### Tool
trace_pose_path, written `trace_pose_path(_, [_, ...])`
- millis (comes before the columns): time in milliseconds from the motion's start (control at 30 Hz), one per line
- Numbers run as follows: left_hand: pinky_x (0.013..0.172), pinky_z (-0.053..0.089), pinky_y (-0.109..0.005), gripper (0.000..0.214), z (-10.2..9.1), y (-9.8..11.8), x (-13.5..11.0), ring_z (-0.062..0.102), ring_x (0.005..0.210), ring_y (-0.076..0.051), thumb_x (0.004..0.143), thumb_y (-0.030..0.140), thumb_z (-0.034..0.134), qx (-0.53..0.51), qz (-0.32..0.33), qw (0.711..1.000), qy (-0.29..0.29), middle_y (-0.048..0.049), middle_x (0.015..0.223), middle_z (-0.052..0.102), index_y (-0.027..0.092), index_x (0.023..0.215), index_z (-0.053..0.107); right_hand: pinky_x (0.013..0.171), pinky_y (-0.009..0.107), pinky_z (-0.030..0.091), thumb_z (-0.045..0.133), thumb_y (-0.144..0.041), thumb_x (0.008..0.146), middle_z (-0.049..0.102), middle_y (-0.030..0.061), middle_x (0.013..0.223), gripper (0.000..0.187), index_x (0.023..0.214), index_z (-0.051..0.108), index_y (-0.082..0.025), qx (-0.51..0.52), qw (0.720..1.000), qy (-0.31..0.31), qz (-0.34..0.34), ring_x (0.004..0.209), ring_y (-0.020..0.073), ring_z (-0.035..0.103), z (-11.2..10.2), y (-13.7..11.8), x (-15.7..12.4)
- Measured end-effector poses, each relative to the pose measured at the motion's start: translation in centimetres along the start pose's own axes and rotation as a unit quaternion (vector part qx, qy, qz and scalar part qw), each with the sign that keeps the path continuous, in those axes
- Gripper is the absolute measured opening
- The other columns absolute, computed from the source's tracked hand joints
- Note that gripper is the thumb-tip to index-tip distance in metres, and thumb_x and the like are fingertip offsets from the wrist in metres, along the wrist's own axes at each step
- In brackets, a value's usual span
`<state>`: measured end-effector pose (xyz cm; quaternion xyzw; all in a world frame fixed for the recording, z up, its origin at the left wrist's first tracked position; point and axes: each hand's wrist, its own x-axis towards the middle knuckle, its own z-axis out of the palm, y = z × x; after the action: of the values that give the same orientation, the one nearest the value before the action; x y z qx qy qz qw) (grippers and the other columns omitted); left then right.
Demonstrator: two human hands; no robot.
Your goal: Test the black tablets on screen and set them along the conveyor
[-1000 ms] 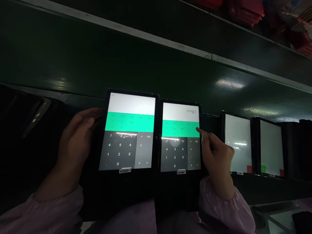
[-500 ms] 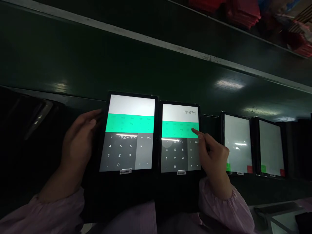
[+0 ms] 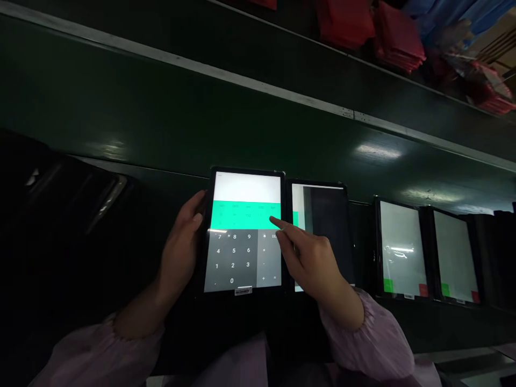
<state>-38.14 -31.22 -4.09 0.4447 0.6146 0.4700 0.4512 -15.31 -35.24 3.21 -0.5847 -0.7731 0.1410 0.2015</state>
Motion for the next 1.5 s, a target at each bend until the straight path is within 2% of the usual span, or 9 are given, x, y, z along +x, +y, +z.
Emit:
trace_pose_path(167, [0.129, 0.043, -0.05, 0.057, -0.8, 0.9, 0.3, 0.05, 0.156, -0.035, 0.088, 0.043, 0.063, -0.017, -0.057, 0.998, -0.013, -0.0098, 0.155, 0.068, 0.021, 0.14, 0.07, 0.049, 0.026, 0.037, 0.042, -0.024, 0.113, 0.085, 0.0085, 0.089, 0.043, 0.13, 0.079, -0.01, -0.002, 1.0, 0.005, -0.023, 0.044, 0.0102, 0.052, 1.2, -0.5, 0.9])
trace_pose_path(300, [0.135, 0.033, -0.049, 0.052, -0.7, 1.3, 0.2, 0.044, 0.161, -0.033, 0.084, 0.04, 0.067, -0.015, -0.072, 0.997, -0.006, -0.0045, 0.159, 0.065, 0.025, 0.133, 0.075, 0.043, 0.026, 0.033, 0.046, -0.019, 0.11, 0.087, 0.0111, 0.102, 0.037, 0.111, 0.082, -0.012, 0.0, 0.998, 0.055, 0.015, 0.038, 0.0069, 0.044, 0.8, -0.5, 0.8])
trace_pose_path(500, [0.137, 0.03, -0.048, 0.053, -0.4, 1.1, 0.0, 0.043, 0.161, -0.031, 0.079, 0.034, 0.069, -0.056, -0.059, 0.997, -0.018, -0.0018, 0.161, 0.064, 0.028, 0.132, 0.075, 0.049, 0.026, 0.043, 0.044, -0.019, 0.111, 0.087, 0.0118, 0.098, 0.038, 0.124, 0.078, -0.007, 0.002, 0.999, 0.035, -0.03, 0.053, 0.0124, 0.067, 1.5, -0.9, 1.0])
trace_pose_path(667, [0.132, 0.039, -0.05, 0.061, -0.6, 0.7, 0.0, 0.041, 0.162, -0.035, 0.076, 0.033, 0.071, -0.06, -0.06, 0.996, -0.033, -0.0033, 0.163, 0.062, 0.028, 0.137, 0.073, 0.042, 0.027, 0.033, 0.046, -0.017, 0.107, 0.086, 0.0114, 0.11, 0.034, 0.099, 0.079, -0.015, 0.005, 0.997, 0.068, 0.029, 0.037, 0.007, 0.044, 1.0, -0.8, 0.8])
trace_pose_path(767, [0.13, 0.042, -0.048, 0.067, -0.6, 0.3, -0.1, 0.04, 0.163, -0.036, 0.075, 0.032, 0.073, -0.069, -0.039, 0.996, -0.047, -0.005, 0.165, 0.059, 0.029, 0.142, 0.07, 0.044, 0.025, 0.038, 0.045, -0.018, 0.108, 0.087, 0.0084, 0.098, 0.035, 0.103, 0.079, -0.016, 0.05, 0.998, 0.026, 0.006, 0.038, 0.0073, 0.045, 1.3, -1.7, 0.4])
trace_pose_path(967, [0.13, 0.042, -0.052, 0.075, -0.8, -0.2, -0.2, 0.034, 0.165, -0.04, 0.078, 0.038, 0.077, -0.023, -0.016, 0.996, -0.081, -0.0078, 0.168, 0.054, 0.029, 0.151, 0.062, 0.053, 0.025, 0.049, 0.04, -0.025, 0.114, 0.087, 0.0089, 0.101, 0.042, 0.122, 0.079, -0.012, 0.078, 0.992, -0.056, -0.076, 0.057, 0.0118, 0.069, 3.1, -3.8, 0.0])
trace_pose_path(1133, [0.129, 0.043, -0.053, 0.079, -0.7, -0.3, 0.0, 0.033, 0.165, -0.04, 0.077, 0.038, 0.075, -0.005, -0.008, 0.997, -0.078, -0.0123, 0.169, 0.051, 0.024, 0.154, 0.059, 0.043, 0.024, 0.038, 0.043, -0.019, 0.11, 0.082, 0.0055, 0.079, 0.041, 0.124, 0.08, -0.008, 0.056, 0.998, 0.032, -0.012, 0.036, 0.007, 0.042, 1.3, -2.8, 0.2])
trace_pose_path(1233, [0.129, 0.043, -0.052, 0.081, -0.7, -0.1, -0.1, 0.035, 0.165, -0.039, 0.077, 0.036, 0.073, -0.016, -0.023, 0.996, -0.082, -0.0124, 0.17, 0.05, 0.022, 0.155, 0.057, 0.04, 0.024, 0.032, 0.044, -0.02, 0.108, 0.077, 0.0031, 0.067, 0.041, 0.123, 0.081, -0.009, -0.01, 0.997, 0.066, 0.037, 0.036, 0.0078, 0.036, 0.9, -2.0, 0.3])
trace_pose_path(1500, [0.13, 0.043, -0.05, 0.069, -0.7, 0.3, -0.4, 0.034, 0.165, -0.038, 0.078, 0.034, 0.073, -0.051, -0.031, 0.996, -0.067, -0.0071, 0.167, 0.055, 0.029, 0.146, 0.065, 0.048, 0.024, 0.041, 0.04, -0.022, 0.112, 0.082, 0.0104, 0.081, 0.044, 0.125, 0.079, -0.007, -0.039, 0.999, 0.037, -0.008, 0.055, 0.0133, 0.066, 2.2, -2.1, 0.6])
